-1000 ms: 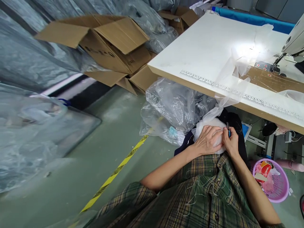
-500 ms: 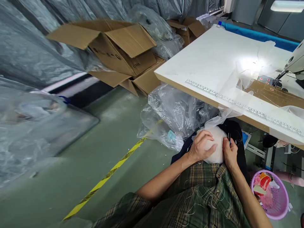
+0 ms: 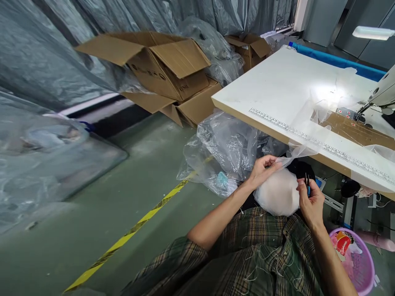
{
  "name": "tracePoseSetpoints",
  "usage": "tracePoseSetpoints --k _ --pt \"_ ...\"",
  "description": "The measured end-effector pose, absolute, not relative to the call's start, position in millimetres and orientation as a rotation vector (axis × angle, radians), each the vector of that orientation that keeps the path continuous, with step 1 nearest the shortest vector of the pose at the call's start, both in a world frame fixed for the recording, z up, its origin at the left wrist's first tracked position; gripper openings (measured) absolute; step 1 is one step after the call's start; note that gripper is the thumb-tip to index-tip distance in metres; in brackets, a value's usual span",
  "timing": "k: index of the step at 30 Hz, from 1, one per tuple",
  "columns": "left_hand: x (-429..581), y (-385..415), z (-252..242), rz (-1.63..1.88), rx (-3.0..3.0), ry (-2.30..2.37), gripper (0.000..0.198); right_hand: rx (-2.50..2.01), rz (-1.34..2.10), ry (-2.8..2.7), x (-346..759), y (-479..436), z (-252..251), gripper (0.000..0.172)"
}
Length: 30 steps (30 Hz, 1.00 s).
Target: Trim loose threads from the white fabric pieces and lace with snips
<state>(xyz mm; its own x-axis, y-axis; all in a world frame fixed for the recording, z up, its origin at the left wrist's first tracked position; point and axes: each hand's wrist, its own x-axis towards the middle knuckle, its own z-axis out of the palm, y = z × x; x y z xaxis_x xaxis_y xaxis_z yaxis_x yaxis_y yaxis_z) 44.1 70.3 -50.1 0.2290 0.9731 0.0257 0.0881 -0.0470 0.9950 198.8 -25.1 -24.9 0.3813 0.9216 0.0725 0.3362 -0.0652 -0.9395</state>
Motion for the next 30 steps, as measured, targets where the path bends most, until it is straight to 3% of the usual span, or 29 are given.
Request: tracePoseSetpoints --k 4,7,9,11,14,17,22,25,30 --pt "34 44 -34 1.12 2.053 0.984 0.016 -1.558 0.885 -1.145 187 -9 -12 0.05" --pt "25 32 -23 1.12 2.278 0.7 0.014 -1.537 0.888 -1.166 178 -5 -4 0.042" --pt "17 30 -16 1.217 2.211 0.697 0.015 -1.51 0.881 -1.224 175 -13 2 0.035" --pt "9 32 -9 1.247 2.097 0.765 0.03 -1.466 0.919 -1.31 173 -28 7 0.031" --pt "5 35 0 1.009 2.03 0.706 0.045 -1.41 0.976 -1.434 173 -54 13 0.027" --pt "9 31 3 0.735 1.916 0.543 0.042 -1.392 0.981 -1.483 174 -70 13 0.022" --pt "13 18 2 0.598 1.515 0.614 0.041 -1.374 1.036 -1.515 177 -74 8 0.02" --pt "9 15 4 0.548 1.344 0.75 0.039 -1.405 1.068 -1.483 179 -70 7 0.027" --pt "2 17 2 0.548 1.293 0.865 0.041 -1.493 1.134 -1.38 183 -64 2 0.06"
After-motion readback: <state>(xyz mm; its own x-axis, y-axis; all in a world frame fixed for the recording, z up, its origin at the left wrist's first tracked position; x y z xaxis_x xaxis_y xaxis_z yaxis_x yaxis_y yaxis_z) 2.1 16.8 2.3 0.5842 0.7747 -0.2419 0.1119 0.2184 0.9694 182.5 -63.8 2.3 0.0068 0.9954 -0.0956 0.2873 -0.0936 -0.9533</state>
